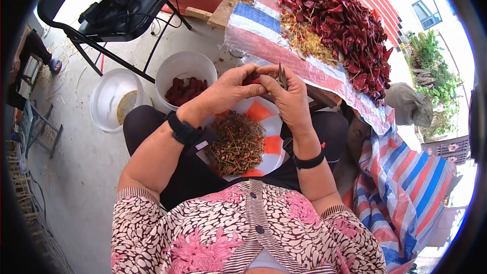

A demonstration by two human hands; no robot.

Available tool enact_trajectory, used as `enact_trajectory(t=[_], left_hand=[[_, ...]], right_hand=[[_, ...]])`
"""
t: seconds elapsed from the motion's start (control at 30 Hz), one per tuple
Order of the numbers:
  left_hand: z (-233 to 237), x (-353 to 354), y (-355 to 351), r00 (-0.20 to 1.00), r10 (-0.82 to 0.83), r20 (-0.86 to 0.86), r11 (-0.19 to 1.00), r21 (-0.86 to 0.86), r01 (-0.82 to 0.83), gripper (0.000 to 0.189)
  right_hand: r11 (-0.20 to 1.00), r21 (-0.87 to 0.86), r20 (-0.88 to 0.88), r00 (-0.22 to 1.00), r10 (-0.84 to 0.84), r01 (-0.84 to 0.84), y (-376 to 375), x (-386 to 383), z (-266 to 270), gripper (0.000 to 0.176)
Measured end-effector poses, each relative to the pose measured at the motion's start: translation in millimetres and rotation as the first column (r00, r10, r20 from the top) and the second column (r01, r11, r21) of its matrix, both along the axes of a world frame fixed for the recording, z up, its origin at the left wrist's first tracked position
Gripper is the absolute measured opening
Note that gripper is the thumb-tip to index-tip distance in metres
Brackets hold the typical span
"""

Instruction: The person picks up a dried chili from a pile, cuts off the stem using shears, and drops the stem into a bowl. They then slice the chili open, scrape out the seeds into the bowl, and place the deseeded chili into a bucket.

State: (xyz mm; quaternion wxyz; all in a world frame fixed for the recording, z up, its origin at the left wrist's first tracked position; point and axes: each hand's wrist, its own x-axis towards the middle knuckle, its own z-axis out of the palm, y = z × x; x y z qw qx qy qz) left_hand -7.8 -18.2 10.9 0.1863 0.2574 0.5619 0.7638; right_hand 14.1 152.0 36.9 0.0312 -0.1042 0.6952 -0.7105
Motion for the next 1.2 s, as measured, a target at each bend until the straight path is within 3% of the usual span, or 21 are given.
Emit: enact_trajectory(t=[0.03,0.13,0.2,0.27,0.3,0.37,0.47,0.5,0.57,0.63,0.73,0.77,0.83,0.9,0.97,1.03,1.1,1.17,1.2], left_hand=[[-2,0,-1,1.000,0.021,-0.010,0.998,-0.065,-0.022,0.036],[-13,-7,4,0.832,0.169,-0.529,0.910,-0.241,-0.338,0.018],[-18,-5,6,0.871,0.189,-0.453,0.896,-0.283,-0.342,0.016],[-19,-2,8,0.928,0.213,-0.305,0.916,-0.269,-0.299,0.016],[-18,0,9,0.958,0.214,-0.191,0.939,-0.228,-0.255,0.016],[-16,2,9,0.982,0.182,-0.052,0.975,-0.121,-0.187,0.017],[-8,8,10,0.991,0.137,-0.012,0.991,-0.006,-0.137,0.018],[-3,12,12,0.989,0.150,-0.013,0.988,-0.016,-0.151,0.018],[1,15,13,0.983,0.177,-0.049,0.984,-0.029,-0.178,0.019],[2,17,14,0.974,0.194,-0.118,0.979,-0.036,-0.199,0.021],[3,16,11,0.978,0.207,-0.023,0.977,-0.039,-0.207,0.022],[3,12,8,0.965,0.258,-0.055,0.965,-0.027,-0.260,0.022],[5,2,-1,0.928,0.355,-0.117,0.934,-0.002,-0.358,0.022],[6,-4,-9,0.947,0.316,-0.056,0.948,-0.021,-0.317,0.023],[8,-6,-17,0.965,0.263,-0.017,0.964,-0.024,-0.263,0.024],[0,-12,-16,0.939,0.322,-0.124,0.946,0.000,-0.325,0.025],[0,-14,-18,0.906,0.374,-0.199,0.921,-0.034,-0.388,0.024],[2,-12,-22,0.876,0.415,-0.247,0.883,-0.124,-0.453,0.023],[1,-12,-23,0.831,0.440,-0.341,0.825,-0.213,-0.524,0.023]], right_hand=[[1.000,0.023,-0.027,0.999,-0.016,0.017,-1,0,-2,0.019],[0.983,0.175,0.029,0.998,-0.059,0.053,2,1,3,0.016],[0.970,0.222,-0.004,0.995,-0.100,0.099,4,4,0,0.014],[0.969,0.182,-0.154,0.978,-0.139,0.166,1,5,-12,0.012],[0.930,0.268,-0.386,0.912,-0.136,0.252,-3,5,-13,0.011],[0.814,0.350,-0.768,0.640,-0.033,0.463,-10,4,-12,0.009],[0.936,0.139,-0.577,0.795,-0.189,0.324,-19,12,-11,0.009],[0.968,-0.039,-0.366,0.898,-0.246,0.249,-18,16,-11,0.010],[0.961,-0.200,-0.184,0.956,-0.228,0.191,-17,17,-5,0.013],[0.931,-0.319,-0.027,0.980,-0.195,0.176,-16,19,4,0.017],[0.770,-0.591,0.256,0.961,-0.102,0.239,-3,13,5,0.018],[0.689,-0.702,0.294,0.955,0.050,0.180,11,5,-1,0.018],[0.724,-0.661,0.285,0.959,0.002,0.195,17,6,1,0.018],[0.775,-0.600,0.239,0.969,-0.061,0.197,16,10,6,0.017],[0.873,-0.450,0.192,0.975,-0.109,0.187,16,17,9,0.017],[0.943,-0.286,0.138,0.981,-0.134,0.169,16,22,7,0.016],[0.995,0.043,0.154,0.983,-0.098,0.092,20,26,1,0.018],[0.955,0.295,0.146,0.988,-0.052,0.007,22,32,-9,0.024],[0.878,0.476,0.007,0.998,-0.055,0.045,29,33,-34,0.028]])
